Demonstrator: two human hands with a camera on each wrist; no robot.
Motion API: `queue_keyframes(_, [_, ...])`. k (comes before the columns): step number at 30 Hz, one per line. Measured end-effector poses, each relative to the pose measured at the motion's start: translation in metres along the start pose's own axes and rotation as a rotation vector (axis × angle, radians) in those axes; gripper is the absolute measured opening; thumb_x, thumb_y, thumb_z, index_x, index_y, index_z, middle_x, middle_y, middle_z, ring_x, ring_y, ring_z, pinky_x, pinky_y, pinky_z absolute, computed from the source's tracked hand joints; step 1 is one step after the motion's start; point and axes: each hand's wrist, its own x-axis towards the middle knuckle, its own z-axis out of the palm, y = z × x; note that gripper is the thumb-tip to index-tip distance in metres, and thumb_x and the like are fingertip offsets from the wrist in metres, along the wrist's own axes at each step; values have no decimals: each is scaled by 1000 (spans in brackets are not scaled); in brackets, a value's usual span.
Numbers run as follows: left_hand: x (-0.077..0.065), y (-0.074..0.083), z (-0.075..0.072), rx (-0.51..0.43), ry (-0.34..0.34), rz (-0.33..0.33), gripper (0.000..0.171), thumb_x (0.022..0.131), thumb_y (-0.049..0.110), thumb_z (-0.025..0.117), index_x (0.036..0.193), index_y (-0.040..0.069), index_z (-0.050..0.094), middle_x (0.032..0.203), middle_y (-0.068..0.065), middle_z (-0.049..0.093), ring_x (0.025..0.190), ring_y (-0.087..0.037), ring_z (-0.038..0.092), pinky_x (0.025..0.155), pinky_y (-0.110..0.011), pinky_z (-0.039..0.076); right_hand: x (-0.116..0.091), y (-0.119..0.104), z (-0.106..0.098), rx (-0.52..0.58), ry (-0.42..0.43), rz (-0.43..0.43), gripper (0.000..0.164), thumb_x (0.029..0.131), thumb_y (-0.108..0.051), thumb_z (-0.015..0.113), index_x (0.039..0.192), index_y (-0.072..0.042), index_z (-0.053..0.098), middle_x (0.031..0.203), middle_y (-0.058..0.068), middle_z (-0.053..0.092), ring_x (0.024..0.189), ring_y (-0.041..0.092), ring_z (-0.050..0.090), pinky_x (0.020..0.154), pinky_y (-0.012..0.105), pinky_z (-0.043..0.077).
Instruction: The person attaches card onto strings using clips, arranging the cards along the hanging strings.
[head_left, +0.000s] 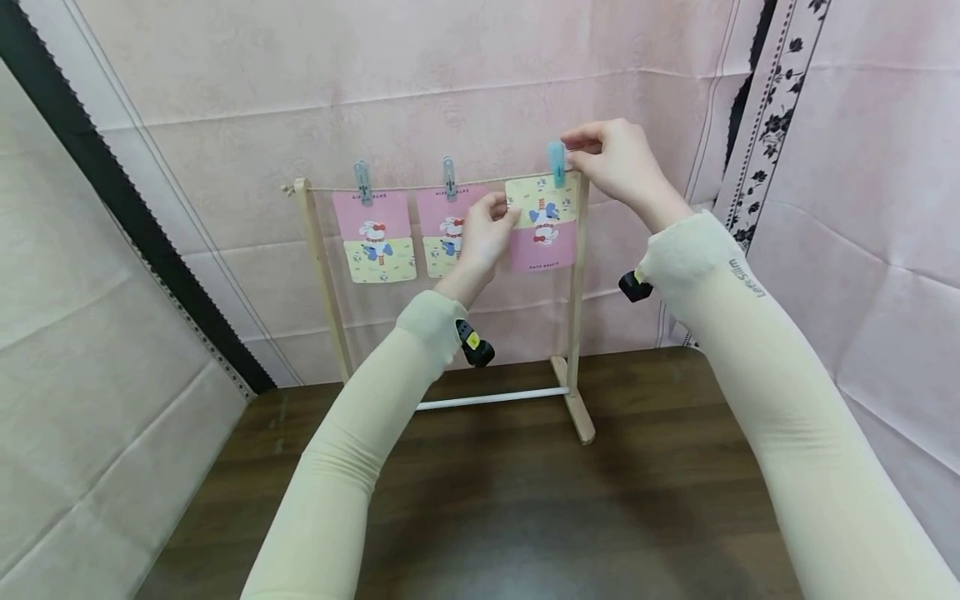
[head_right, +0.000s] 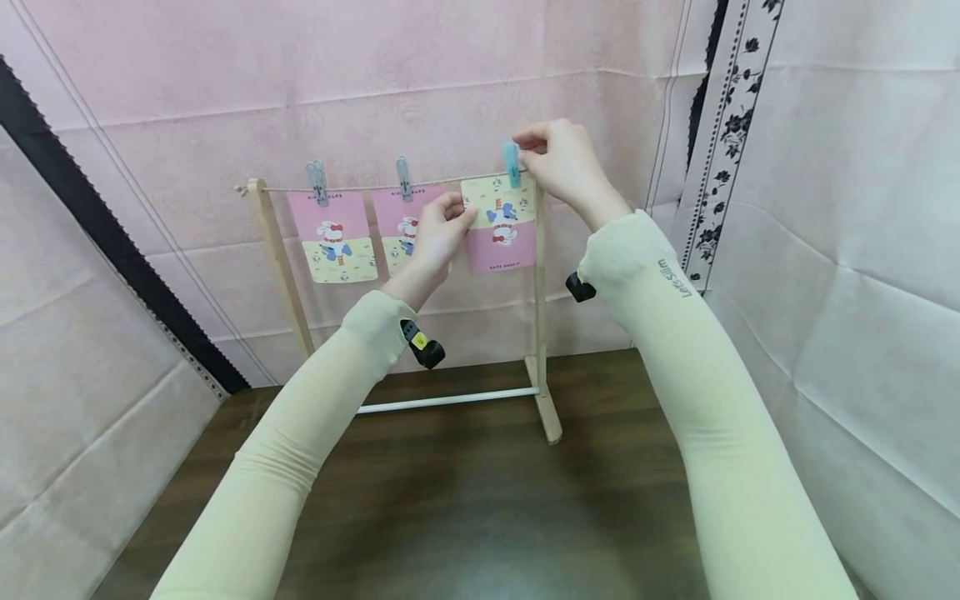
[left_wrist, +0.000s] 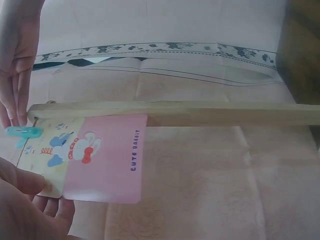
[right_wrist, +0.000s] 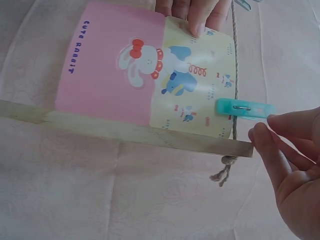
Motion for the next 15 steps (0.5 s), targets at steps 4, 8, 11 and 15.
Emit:
queue_keyframes(4, [-3, -3, 0, 5, -14, 5, 31, 101, 9, 61, 131, 0, 61, 117, -12, 66, 104, -18, 60, 89, -22, 50, -7, 3, 1, 37, 33, -15, 35, 101, -18, 60, 134, -8, 65, 129, 10, 67, 114, 18, 65, 96, 29, 51])
queue_keyframes(8, [-7, -4, 2, 19, -34, 7, 30, 100, 7, 62, 129, 0, 62, 118, -12, 66, 105, -19, 61, 90, -23, 50, -15, 7, 3, 57, 82, -25, 34, 100, -20, 61, 132, -10, 67, 127, 8, 69, 112, 16, 66, 94, 27, 51])
queue_keyframes(11, [-10, -5, 3, 42, -54, 4, 29, 100, 7, 62, 129, 0, 62, 119, -12, 66, 107, -20, 62, 91, -24, 50, -23, 9, 4, 59, 129, -6, 34, 101, -21, 61, 132, -11, 67, 127, 6, 69, 111, 16, 66, 92, 26, 52])
queue_keyframes(15, [-15, -9, 4, 82, -85, -2, 30, 100, 10, 62, 129, 0, 62, 120, -12, 67, 109, -20, 63, 91, -25, 51, -32, 12, 8, 78, 174, 26, 33, 101, -19, 59, 132, -11, 67, 127, 7, 69, 109, 15, 66, 89, 25, 52])
